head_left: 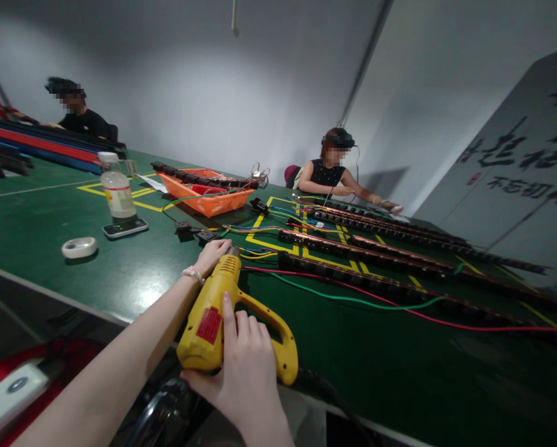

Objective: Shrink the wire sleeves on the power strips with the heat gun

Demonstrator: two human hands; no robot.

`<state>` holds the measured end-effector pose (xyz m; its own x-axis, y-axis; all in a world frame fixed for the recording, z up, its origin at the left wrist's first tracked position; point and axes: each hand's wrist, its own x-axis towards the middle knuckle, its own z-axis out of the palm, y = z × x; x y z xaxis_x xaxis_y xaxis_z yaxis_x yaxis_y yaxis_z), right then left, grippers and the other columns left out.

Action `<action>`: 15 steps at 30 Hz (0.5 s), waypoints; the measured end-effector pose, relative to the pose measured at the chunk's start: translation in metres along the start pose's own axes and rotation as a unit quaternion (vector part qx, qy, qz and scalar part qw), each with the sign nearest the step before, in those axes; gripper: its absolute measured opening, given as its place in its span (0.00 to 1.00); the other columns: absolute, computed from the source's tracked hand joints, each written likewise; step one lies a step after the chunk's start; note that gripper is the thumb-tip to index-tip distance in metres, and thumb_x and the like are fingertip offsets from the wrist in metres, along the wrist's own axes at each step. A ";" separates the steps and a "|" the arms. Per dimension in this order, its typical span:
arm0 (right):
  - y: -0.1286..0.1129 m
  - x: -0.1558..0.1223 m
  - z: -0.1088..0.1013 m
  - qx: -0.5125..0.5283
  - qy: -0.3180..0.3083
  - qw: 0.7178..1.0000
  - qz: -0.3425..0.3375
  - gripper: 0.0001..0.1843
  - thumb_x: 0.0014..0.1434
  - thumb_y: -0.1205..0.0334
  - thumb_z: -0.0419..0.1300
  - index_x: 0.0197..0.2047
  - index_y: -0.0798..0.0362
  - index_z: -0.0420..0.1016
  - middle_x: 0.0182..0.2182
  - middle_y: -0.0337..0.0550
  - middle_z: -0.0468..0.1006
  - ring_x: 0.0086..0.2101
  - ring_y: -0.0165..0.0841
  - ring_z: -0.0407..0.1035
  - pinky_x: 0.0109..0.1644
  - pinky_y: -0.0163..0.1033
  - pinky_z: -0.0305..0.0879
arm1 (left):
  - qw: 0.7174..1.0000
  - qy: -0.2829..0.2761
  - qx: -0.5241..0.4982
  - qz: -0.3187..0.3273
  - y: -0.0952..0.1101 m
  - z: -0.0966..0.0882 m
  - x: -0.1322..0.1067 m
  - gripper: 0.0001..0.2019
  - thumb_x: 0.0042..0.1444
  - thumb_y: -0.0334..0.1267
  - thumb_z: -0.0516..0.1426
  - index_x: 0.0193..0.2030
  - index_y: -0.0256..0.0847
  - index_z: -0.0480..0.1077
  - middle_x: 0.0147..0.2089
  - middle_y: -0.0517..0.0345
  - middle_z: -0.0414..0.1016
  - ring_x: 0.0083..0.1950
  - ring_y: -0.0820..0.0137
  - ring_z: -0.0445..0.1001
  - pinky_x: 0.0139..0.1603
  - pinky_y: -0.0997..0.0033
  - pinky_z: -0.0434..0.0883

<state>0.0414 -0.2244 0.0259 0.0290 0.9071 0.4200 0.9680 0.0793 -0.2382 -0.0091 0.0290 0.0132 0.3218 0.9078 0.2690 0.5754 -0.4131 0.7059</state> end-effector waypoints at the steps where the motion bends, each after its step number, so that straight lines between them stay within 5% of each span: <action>1: 0.000 -0.001 0.001 -0.006 0.008 1.000 0.005 0.67 0.34 0.36 0.69 0.68 0.59 0.45 0.38 0.48 0.69 0.35 0.43 0.63 0.42 0.52 0.64 | 1.000 -0.003 0.001 0.002 0.000 0.000 -0.001 0.22 0.58 0.48 0.44 0.29 0.35 0.73 0.28 0.58 0.74 0.32 0.71 0.66 0.29 0.76 0.58; 15: 0.028 -0.009 -0.004 -0.022 0.047 0.999 -0.002 0.69 0.29 0.30 0.68 0.67 0.59 0.48 0.37 0.47 0.71 0.34 0.43 0.65 0.39 0.50 0.65 | 0.996 -0.054 0.068 0.033 0.000 0.004 -0.002 0.18 0.55 0.43 0.44 0.32 0.43 0.75 0.33 0.57 0.76 0.36 0.66 0.71 0.32 0.73 0.60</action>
<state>0.0689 -0.2325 0.0191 0.0469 0.8642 0.5010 0.9779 0.0625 -0.1993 -0.0061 0.0268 0.0101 0.4366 0.8683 0.2355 0.6437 -0.4844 0.5924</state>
